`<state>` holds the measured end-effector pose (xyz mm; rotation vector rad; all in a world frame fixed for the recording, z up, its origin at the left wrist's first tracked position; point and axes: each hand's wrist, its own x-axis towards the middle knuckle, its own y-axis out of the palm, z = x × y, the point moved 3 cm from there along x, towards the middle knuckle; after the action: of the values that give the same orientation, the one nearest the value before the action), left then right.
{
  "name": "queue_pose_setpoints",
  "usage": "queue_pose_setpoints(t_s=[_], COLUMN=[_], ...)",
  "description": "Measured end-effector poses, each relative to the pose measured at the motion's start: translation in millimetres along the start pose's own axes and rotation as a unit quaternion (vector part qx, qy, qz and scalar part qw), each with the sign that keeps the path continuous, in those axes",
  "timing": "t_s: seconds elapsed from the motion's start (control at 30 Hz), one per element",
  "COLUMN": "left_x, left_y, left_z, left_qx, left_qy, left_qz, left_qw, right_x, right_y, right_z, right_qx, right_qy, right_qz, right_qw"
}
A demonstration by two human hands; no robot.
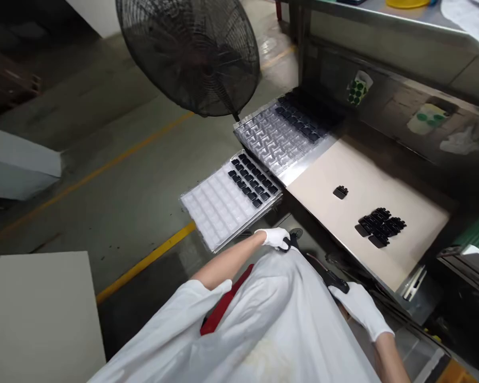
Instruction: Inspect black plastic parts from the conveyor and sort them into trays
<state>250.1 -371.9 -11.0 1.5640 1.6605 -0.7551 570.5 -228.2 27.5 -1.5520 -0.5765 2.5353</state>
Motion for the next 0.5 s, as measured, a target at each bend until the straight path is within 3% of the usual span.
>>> queue_pose_setpoints(t_s=[0.1, 0.2, 0.3, 0.4, 0.47, 0.5], left_x=[-11, -11, 3, 18, 24, 27], left_y=[-11.8, -17.0, -15.6, -25.4, -52.5, -75.1], left_z=[-1, -4, -4, -5, -16, -28], left_qx=[-0.124, -0.241, -0.311, -0.319, -0.293, -0.272], left_qy=[0.0, 0.043, 0.086, 0.11, 0.121, 0.131], left_qz=[0.122, 0.136, 0.085, -0.011, -0.083, -0.117], left_qw=[0.985, 0.96, 0.943, 0.941, 0.945, 0.946], right_x=[10, 14, 24, 34, 32, 28], right_y=[-10, -19, -27, -33, -37, -39], right_z=[8, 28, 52, 71, 83, 90], right_qx=[0.093, 0.143, 0.172, 0.189, 0.198, 0.2], right_qy=[-0.034, -0.035, -0.025, 0.001, 0.013, 0.021], right_qz=[0.024, 0.066, 0.075, 0.059, 0.034, 0.021], right_qw=[0.995, 0.987, 0.982, 0.98, 0.979, 0.979])
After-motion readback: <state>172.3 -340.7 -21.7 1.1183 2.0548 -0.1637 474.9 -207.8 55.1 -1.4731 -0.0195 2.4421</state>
